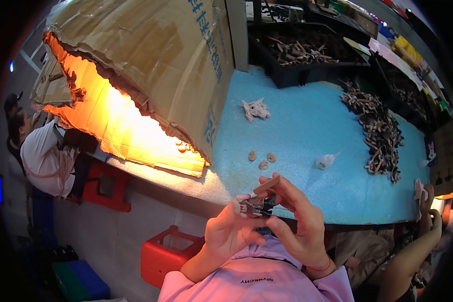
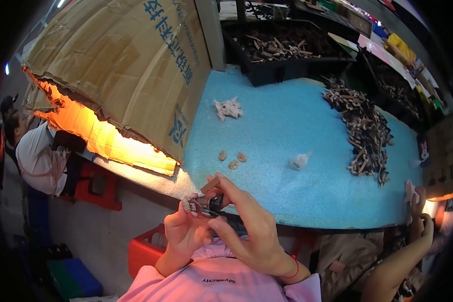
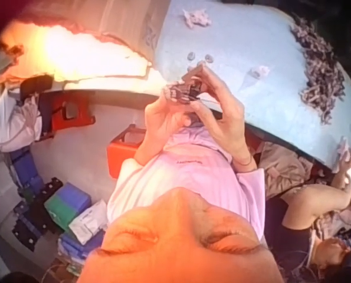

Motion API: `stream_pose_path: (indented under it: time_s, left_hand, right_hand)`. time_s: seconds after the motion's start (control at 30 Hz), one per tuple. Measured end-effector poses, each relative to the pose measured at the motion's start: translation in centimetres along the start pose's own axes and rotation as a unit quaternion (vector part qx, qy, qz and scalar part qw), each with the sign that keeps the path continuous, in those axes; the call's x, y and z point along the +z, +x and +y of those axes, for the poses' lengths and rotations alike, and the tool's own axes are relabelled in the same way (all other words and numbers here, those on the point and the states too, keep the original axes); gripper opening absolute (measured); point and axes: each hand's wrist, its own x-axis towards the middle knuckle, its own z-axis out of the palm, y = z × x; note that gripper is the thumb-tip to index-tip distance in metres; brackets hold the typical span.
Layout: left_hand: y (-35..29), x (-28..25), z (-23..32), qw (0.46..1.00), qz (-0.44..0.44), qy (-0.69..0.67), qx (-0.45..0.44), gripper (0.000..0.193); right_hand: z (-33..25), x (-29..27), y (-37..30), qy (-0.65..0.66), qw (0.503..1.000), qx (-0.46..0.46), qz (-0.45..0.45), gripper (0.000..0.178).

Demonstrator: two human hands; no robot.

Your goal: The person applies glue from a glue bottle to small plastic components and assembles them by hand to build a structure.

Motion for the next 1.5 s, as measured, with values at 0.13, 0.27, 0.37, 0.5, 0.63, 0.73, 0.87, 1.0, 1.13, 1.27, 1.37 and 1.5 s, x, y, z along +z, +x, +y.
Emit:
stream_pose_path:
  time_s: [0.13, 0.27, 0.37, 0.5, 0.63, 0.73, 0.87, 1.0, 1.13, 1.27, 1.37, 1.5]
  left_hand:
    - [0.2, 0.3, 0.2, 0.999, -0.022, -0.034, -0.037, 0.039]
    - [0.2, 0.8, 0.1, 0.999, -0.001, -0.025, -0.041, 0.043]
    - [-0.1, 0.8, 0.2, 0.999, 0.028, -0.011, -0.043, 0.046]
    - [0.0, 1.1, -0.1, 0.999, 0.029, 0.036, -0.020, 0.051]
    - [-0.6, 0.4, -0.3, 0.999, 0.037, 0.018, -0.002, 0.052]
    - [-0.8, 0.2, -0.2, 0.997, 0.066, 0.039, 0.004, 0.051]
    - [-0.5, 0.3, -0.5, 0.996, 0.059, 0.070, 0.010, 0.049]
    - [-0.7, -0.3, -0.7, 0.993, 0.077, 0.080, 0.031, 0.050]
    - [-0.6, -0.5, -0.6, 0.997, 0.055, 0.050, 0.023, 0.050]
    - [-0.3, -0.3, -0.9, 0.996, 0.057, 0.067, 0.022, 0.052]
    - [-0.3, 0.2, -0.5, 0.985, 0.045, 0.162, 0.042, 0.054]
    - [0.3, 1.2, -1.1, 0.905, 0.093, 0.405, 0.093, 0.056]
  right_hand:
    - [-0.1, 0.1, 0.2, -0.024, 0.999, -0.017, 0.013, 0.058]
    - [-0.1, -0.2, 0.2, -0.005, 1.000, -0.016, 0.009, 0.055]
    - [0.5, 0.1, 0.5, -0.002, 1.000, -0.013, 0.019, 0.043]
    - [0.6, 0.3, 0.8, -0.025, 1.000, -0.002, 0.004, 0.031]
    - [0.5, 0.6, 1.0, -0.109, 0.992, -0.056, 0.006, 0.025]
    - [0.7, 0.7, 0.9, -0.117, 0.991, -0.064, 0.006, 0.024]
    - [0.7, 0.6, 0.9, -0.140, 0.986, -0.086, 0.014, 0.024]
    - [1.1, 0.7, 0.9, -0.140, 0.986, -0.088, 0.014, 0.023]
    - [1.3, 0.8, 0.9, -0.137, 0.987, -0.088, 0.014, 0.022]
    - [1.2, 0.5, 0.8, -0.135, 0.987, -0.086, 0.022, 0.022]
    - [2.2, 0.6, 0.7, -0.074, 0.992, -0.100, 0.004, 0.025]
    - [2.8, 0.6, -0.5, 0.102, 0.993, 0.066, 0.000, 0.037]
